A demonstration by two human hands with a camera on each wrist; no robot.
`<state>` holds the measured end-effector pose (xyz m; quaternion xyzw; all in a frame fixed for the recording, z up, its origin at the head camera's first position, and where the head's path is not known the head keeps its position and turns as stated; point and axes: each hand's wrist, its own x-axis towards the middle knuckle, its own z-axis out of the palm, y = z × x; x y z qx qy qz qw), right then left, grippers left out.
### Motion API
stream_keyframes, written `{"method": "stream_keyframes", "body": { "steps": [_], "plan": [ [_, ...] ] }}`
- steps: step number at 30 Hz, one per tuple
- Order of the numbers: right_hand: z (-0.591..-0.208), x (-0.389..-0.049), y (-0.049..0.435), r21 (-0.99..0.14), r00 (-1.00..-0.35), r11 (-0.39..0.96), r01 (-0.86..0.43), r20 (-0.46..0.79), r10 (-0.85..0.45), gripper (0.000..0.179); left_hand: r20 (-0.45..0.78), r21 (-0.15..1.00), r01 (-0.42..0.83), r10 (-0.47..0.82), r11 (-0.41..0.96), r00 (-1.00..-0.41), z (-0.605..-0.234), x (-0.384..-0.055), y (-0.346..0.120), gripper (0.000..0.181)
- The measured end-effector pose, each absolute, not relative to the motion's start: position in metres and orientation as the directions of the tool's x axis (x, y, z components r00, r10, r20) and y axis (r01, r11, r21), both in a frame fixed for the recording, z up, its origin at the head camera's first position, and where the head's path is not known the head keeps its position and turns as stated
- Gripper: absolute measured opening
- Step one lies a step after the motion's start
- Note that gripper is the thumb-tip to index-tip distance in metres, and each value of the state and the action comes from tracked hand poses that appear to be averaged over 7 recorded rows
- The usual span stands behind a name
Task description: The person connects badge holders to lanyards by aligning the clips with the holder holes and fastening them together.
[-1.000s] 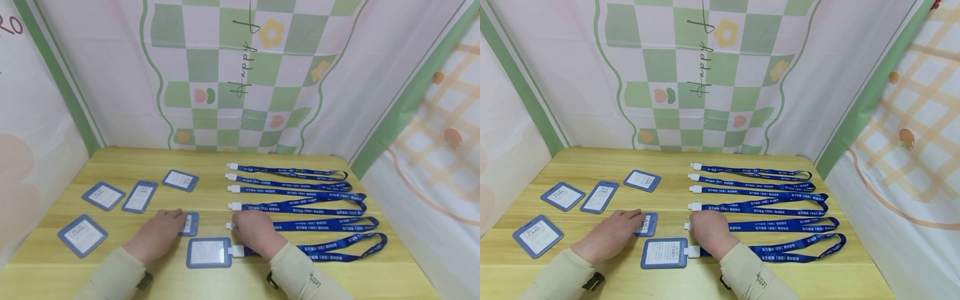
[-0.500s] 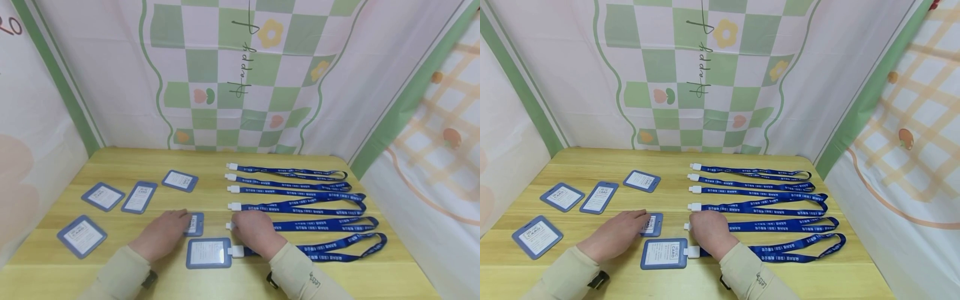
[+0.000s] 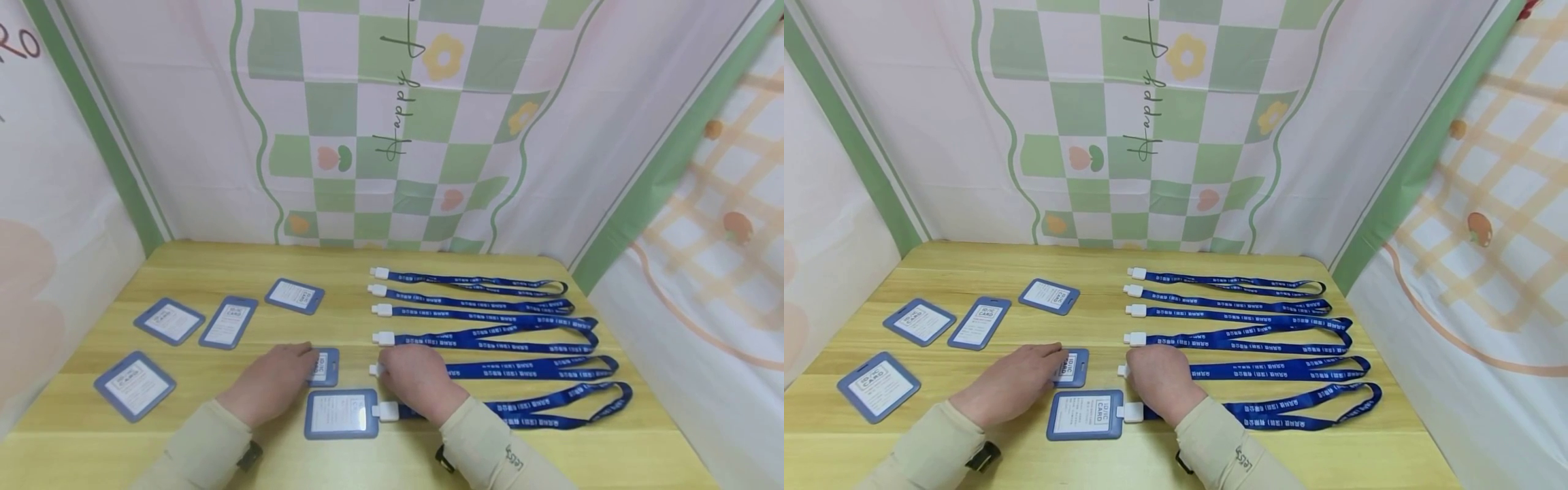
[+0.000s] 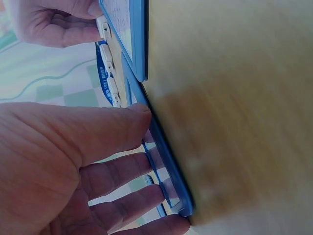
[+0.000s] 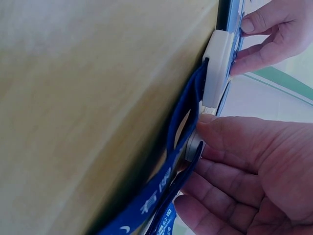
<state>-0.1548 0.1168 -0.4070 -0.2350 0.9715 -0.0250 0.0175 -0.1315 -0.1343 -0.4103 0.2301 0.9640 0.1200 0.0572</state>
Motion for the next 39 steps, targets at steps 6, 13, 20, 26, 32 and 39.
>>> {"method": "stream_keyframes", "body": {
  "steps": [6, 13, 20, 26, 32, 39],
  "plan": [
    [-0.408, -0.155, 0.117, -0.063, -0.890, 0.889, -0.454, -0.023, -0.456, 0.012, -0.058, 0.252, 0.425, 0.452, 0.870, -0.890, -0.411, -0.132, -0.130, 0.036],
    [-0.408, -0.154, 0.118, -0.052, -0.885, 0.884, -0.465, -0.006, -0.466, 0.013, -0.056, 0.239, 0.421, 0.445, 0.875, -0.894, -0.412, -0.133, -0.127, 0.034],
    [-0.407, -0.154, 0.118, -0.057, -0.886, 0.885, -0.463, -0.011, -0.464, 0.013, -0.037, 0.223, 0.428, 0.447, 0.876, -0.894, -0.412, -0.135, -0.123, 0.029],
    [-0.408, -0.154, 0.118, -0.055, -0.886, 0.885, -0.462, -0.014, -0.464, 0.012, -0.029, 0.216, 0.424, 0.439, 0.880, -0.898, -0.413, -0.137, -0.118, 0.026],
    [-0.409, -0.154, 0.118, -0.047, -0.884, 0.883, -0.467, -0.006, -0.468, 0.012, -0.017, 0.198, 0.428, 0.440, 0.882, -0.898, -0.415, -0.138, -0.114, 0.027],
    [-0.409, -0.155, 0.119, -0.042, -0.883, 0.882, -0.469, -0.001, -0.469, 0.013, -0.007, 0.191, 0.444, 0.453, 0.876, -0.891, -0.413, -0.138, -0.110, 0.028]
  ]
}}
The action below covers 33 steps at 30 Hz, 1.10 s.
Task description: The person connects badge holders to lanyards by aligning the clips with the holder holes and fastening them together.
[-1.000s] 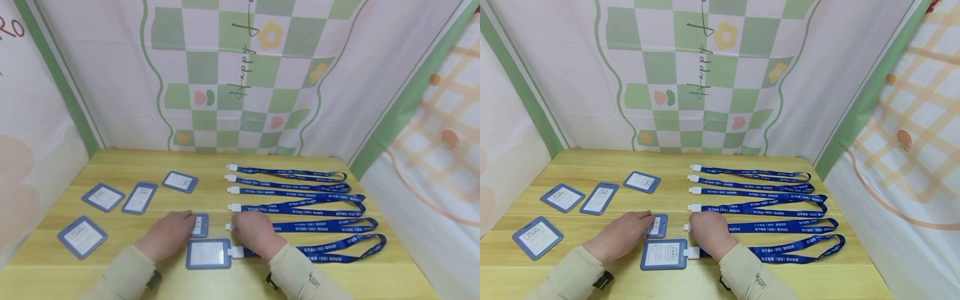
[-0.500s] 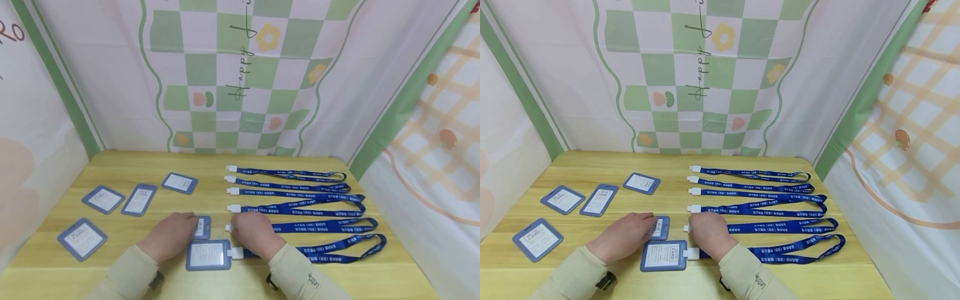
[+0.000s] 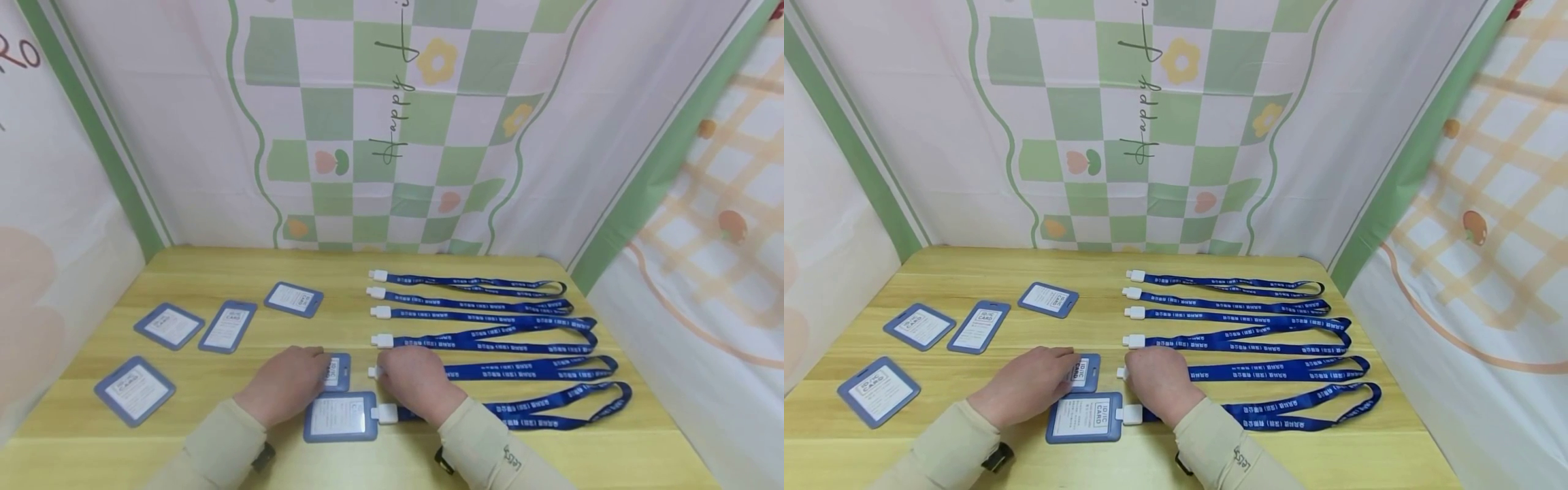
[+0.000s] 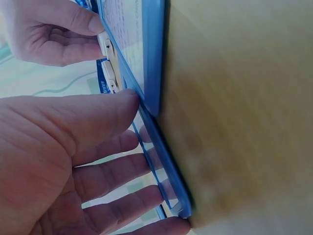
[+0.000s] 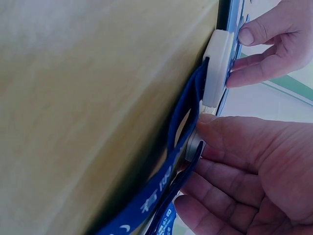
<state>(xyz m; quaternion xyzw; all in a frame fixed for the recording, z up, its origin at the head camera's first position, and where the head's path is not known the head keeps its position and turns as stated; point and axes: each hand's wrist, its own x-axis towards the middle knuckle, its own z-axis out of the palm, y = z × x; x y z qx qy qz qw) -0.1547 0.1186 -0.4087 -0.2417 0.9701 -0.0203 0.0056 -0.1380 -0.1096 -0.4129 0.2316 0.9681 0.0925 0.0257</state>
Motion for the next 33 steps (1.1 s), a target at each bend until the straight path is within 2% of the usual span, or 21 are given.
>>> {"method": "stream_keyframes", "body": {
  "steps": [33],
  "plan": [
    [-0.410, -0.155, 0.118, -0.066, -0.884, 0.881, -0.468, 0.015, -0.468, 0.010, -0.025, 0.125, 0.455, 0.461, 0.882, -0.887, -0.414, -0.140, -0.098, 0.037]
  ]
}}
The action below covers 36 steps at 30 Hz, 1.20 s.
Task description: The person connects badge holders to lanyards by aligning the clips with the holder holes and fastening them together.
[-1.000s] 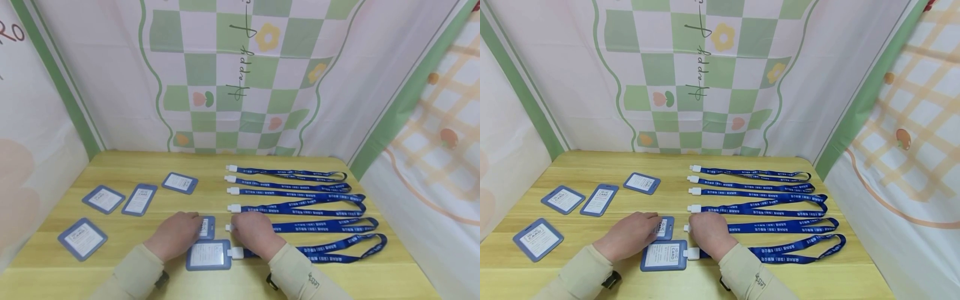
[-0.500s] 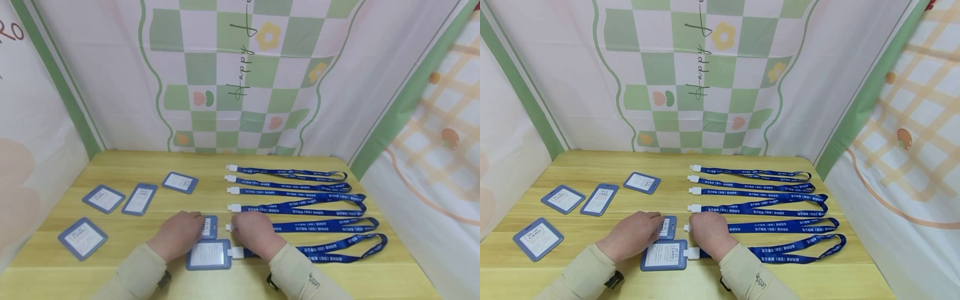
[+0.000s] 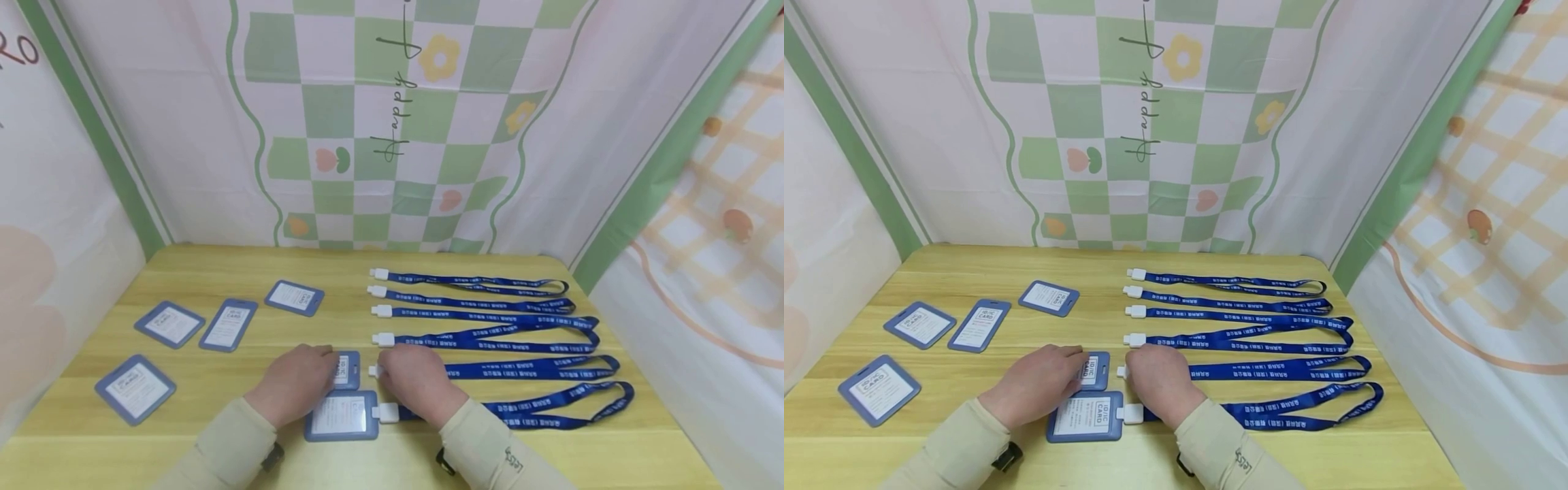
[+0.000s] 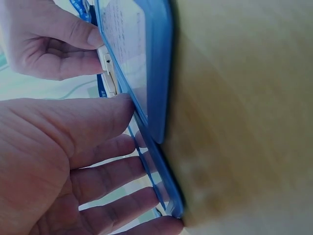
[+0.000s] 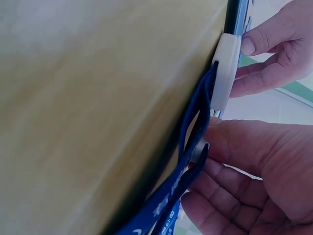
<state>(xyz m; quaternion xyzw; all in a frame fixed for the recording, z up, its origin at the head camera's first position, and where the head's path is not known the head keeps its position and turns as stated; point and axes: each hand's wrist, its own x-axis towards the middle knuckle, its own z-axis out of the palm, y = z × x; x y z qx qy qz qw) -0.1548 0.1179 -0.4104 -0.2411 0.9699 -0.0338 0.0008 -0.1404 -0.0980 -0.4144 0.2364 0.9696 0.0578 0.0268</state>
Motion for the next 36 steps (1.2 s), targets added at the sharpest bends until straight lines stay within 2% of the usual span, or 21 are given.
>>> {"method": "stream_keyframes", "body": {
  "steps": [9, 17, 36],
  "plan": [
    [-0.4105, -0.1556, 0.1186, -0.079, -0.878, 0.875, -0.478, 0.035, -0.477, 0.006, -0.015, 0.120, 0.462, 0.467, 0.879, -0.884, -0.4138, -0.1403, -0.0963, 0.037],
    [-0.4110, -0.1562, 0.1188, -0.051, -0.872, 0.871, -0.489, 0.037, -0.488, 0.008, -0.015, 0.103, 0.473, 0.477, 0.875, -0.879, -0.4167, -0.1413, -0.0955, 0.041],
    [-0.4109, -0.1549, 0.1176, -0.027, -0.860, 0.860, -0.509, 0.053, -0.507, 0.009, -0.007, 0.102, 0.483, 0.486, 0.870, -0.874, -0.4171, -0.1407, -0.0920, 0.038]
  ]
}}
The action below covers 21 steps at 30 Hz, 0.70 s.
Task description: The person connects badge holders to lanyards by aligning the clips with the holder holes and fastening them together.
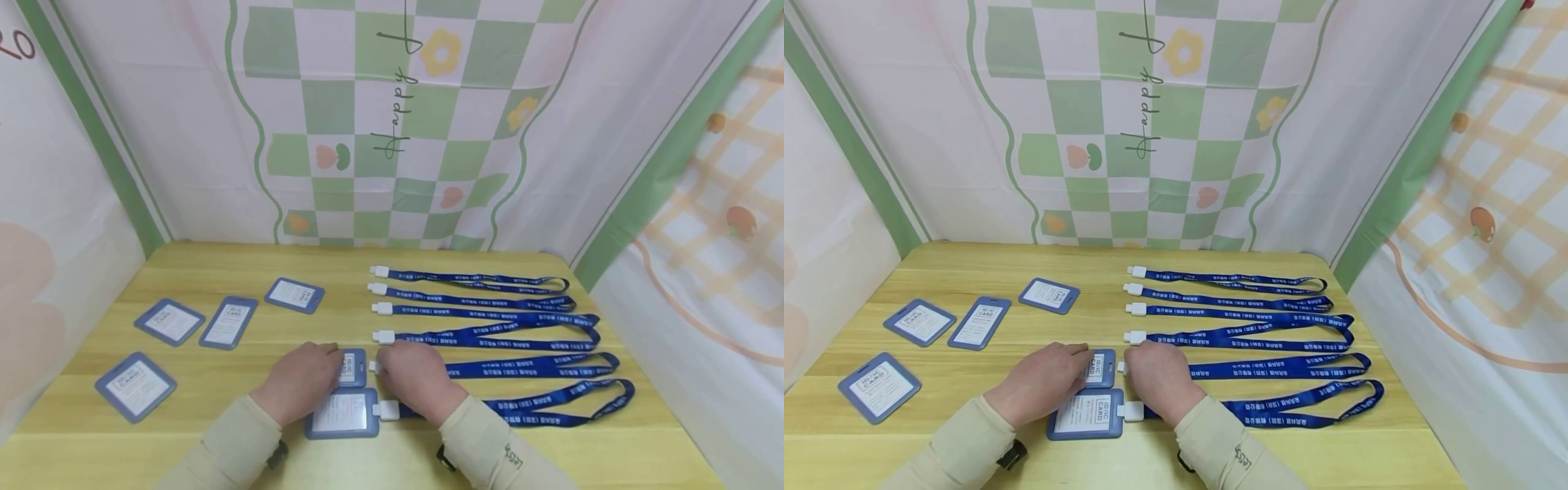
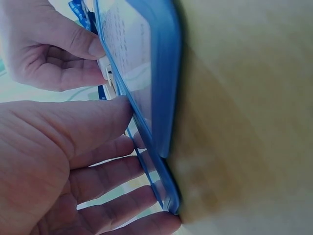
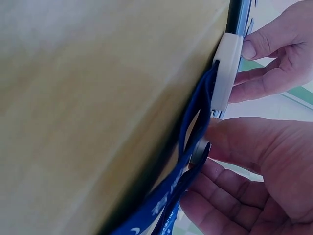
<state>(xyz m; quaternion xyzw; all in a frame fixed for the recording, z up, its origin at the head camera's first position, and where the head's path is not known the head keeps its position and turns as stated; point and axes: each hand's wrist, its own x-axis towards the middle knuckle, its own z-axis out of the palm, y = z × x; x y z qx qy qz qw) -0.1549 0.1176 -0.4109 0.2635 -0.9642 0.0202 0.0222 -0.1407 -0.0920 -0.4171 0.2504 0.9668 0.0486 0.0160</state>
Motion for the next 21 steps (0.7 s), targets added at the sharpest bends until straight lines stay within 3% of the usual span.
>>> {"method": "stream_keyframes", "body": {
  "steps": [21],
  "plan": [
    [-0.4109, -0.1547, 0.1172, 0.005, -0.856, 0.858, -0.514, 0.059, -0.513, 0.009, 0.024, 0.090, 0.513, 0.513, 0.854, -0.858, -0.4178, -0.1397, -0.0892, 0.035]
  ]
}}
